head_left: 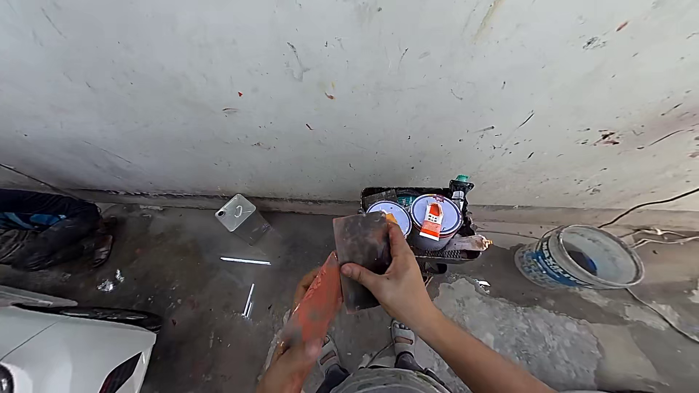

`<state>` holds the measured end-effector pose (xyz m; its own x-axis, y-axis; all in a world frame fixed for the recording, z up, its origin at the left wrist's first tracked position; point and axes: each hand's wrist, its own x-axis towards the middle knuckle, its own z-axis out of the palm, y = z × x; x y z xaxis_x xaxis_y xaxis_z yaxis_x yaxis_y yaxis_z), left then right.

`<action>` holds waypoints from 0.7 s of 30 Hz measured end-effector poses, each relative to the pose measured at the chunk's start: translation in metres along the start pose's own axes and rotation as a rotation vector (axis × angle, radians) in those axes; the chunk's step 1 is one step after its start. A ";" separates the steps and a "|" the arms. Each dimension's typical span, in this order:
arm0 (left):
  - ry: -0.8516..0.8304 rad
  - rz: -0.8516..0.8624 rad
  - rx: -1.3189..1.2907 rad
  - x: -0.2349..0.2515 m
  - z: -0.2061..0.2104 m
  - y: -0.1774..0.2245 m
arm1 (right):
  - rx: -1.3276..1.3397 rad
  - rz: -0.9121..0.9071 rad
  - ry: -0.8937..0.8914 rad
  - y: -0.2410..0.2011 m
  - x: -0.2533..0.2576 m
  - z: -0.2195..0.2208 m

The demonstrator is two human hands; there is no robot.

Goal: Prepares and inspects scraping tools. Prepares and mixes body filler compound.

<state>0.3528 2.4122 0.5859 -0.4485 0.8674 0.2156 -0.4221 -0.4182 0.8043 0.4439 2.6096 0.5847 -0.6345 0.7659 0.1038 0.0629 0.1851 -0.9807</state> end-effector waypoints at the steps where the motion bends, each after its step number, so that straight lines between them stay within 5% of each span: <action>1: -0.079 0.004 -0.043 0.004 -0.003 0.002 | -0.034 -0.005 -0.008 -0.001 -0.002 0.004; 15: 0.073 0.157 0.374 -0.004 -0.002 -0.011 | -0.121 -0.285 -0.117 -0.020 -0.043 0.039; 21: -0.002 -0.041 0.256 0.000 -0.014 -0.004 | -0.033 -0.375 -0.485 -0.012 -0.043 0.025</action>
<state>0.3437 2.4104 0.5748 -0.4334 0.8828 0.1811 -0.2263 -0.3011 0.9263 0.4512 2.5589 0.5881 -0.8959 0.2791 0.3456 -0.2131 0.4126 -0.8856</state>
